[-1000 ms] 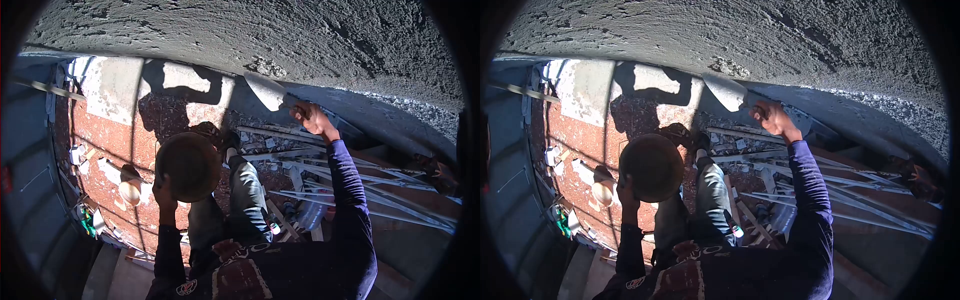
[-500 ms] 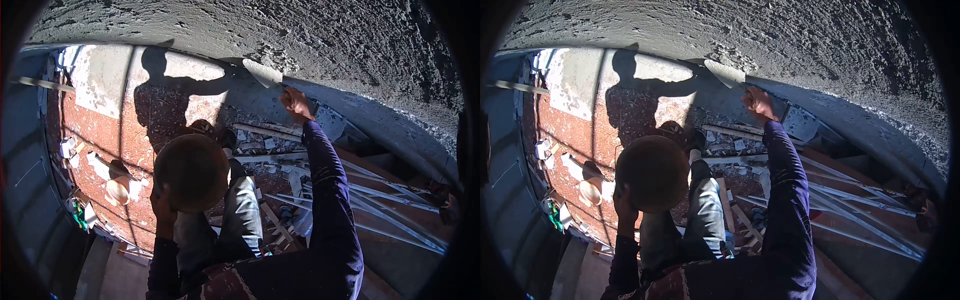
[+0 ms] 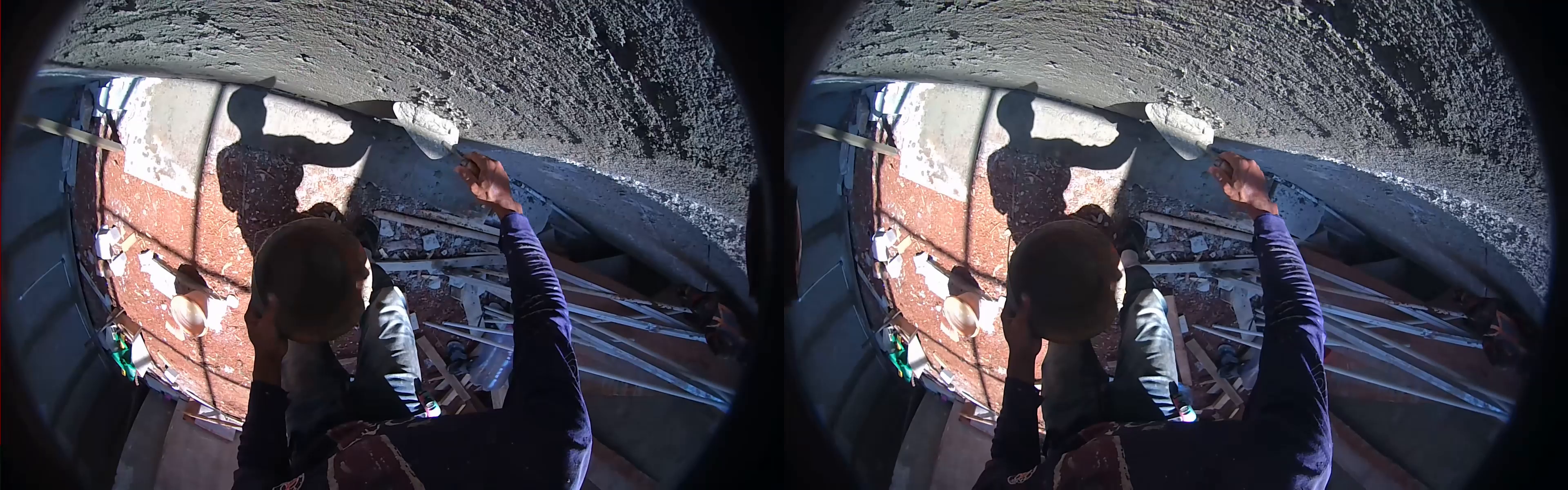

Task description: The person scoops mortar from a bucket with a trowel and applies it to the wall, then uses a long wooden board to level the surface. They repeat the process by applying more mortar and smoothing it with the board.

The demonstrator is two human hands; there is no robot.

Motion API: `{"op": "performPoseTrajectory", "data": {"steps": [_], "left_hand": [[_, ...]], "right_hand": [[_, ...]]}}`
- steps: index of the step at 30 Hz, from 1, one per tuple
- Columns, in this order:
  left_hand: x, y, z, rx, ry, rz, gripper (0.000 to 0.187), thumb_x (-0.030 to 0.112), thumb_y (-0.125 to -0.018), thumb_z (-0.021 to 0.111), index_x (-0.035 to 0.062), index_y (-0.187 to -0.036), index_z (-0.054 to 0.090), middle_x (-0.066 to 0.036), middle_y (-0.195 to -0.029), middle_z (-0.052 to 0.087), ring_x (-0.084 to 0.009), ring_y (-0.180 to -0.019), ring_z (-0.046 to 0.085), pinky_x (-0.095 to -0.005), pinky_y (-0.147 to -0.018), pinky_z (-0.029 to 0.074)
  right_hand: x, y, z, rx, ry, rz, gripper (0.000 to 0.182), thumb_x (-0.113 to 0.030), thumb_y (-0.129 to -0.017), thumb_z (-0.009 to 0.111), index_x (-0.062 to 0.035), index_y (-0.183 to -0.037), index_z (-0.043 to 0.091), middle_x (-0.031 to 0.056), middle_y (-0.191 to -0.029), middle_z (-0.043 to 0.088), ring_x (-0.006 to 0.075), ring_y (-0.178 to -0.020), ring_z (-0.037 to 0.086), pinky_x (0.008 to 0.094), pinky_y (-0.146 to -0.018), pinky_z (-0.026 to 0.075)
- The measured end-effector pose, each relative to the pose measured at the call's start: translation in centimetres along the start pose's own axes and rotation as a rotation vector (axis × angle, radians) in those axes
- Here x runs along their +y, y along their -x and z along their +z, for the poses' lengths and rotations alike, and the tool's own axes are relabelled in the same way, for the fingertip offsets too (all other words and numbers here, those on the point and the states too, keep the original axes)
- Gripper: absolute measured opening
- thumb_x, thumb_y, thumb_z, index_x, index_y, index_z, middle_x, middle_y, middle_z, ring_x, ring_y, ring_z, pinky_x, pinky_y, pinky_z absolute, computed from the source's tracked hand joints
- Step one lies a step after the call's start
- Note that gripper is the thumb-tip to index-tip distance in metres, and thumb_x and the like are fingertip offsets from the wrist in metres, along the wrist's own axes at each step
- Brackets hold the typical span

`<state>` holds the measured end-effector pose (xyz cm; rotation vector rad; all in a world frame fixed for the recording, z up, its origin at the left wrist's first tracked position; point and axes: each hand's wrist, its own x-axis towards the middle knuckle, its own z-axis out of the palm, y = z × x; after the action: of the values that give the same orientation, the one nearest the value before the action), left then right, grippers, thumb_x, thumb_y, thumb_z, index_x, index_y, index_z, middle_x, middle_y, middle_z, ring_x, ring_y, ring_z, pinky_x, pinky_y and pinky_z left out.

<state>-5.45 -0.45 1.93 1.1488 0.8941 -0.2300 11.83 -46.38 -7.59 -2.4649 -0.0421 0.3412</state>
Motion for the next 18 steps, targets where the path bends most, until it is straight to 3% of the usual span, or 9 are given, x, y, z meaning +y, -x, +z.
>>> {"op": "performPoseTrajectory", "data": {"steps": [6,10,15,18], "left_hand": [[1.0,0.2,0.3,-0.003,-0.029,-0.009,0.026,0.013,-0.091,0.06,-0.0003,-0.114,0.058,-0.006,-0.101,0.064,-0.014,-0.087,0.062,-0.0293,-0.075,0.051],[1.3,-0.4,0.8,-0.043,-0.016,-0.009,0.028,0.014,-0.09,0.062,0.0009,-0.114,0.059,-0.006,-0.101,0.065,-0.014,-0.088,0.062,-0.029,-0.075,0.051],[0.6,-2.6,2.1,-0.033,0.011,-0.038,0.027,0.014,-0.087,0.065,0.003,-0.111,0.062,-0.005,-0.098,0.065,-0.0136,-0.085,0.061,-0.0294,-0.074,0.051],[-0.6,-4.5,2.9,-0.126,0.097,0.002,0.025,0.014,-0.087,0.065,0.0027,-0.109,0.062,-0.004,-0.096,0.064,-0.0126,-0.083,0.06,-0.0296,-0.072,0.05]], "right_hand": [[-1.1,0.9,-2.6,0.06,-0.01,-0.08,0.043,-0.033,-0.078,0.067,0.0019,-0.102,0.06,0.0187,-0.082,0.066,0.0373,-0.079,0.064,0.0395,-0.068,0.05],[-2.9,1.9,-5.3,0.019,0.066,-0.013,0.044,-0.034,-0.079,0.065,0.0024,-0.103,0.06,0.0188,-0.083,0.066,0.0368,-0.08,0.064,0.0389,-0.068,0.05],[-10.6,6.0,-7.7,0.023,-0.075,0.05,0.042,-0.037,-0.081,0.062,0.0001,-0.1,0.06,0.0167,-0.083,0.066,0.0348,-0.079,0.065,0.0375,-0.068,0.05],[-15.3,10.7,-6.0,0.051,-0.011,-0.014,0.028,-0.017,-0.079,0.06,0.0017,-0.1,0.06,0.0169,-0.083,0.061,0.0358,-0.08,0.062,0.0386,-0.07,0.049]]}}
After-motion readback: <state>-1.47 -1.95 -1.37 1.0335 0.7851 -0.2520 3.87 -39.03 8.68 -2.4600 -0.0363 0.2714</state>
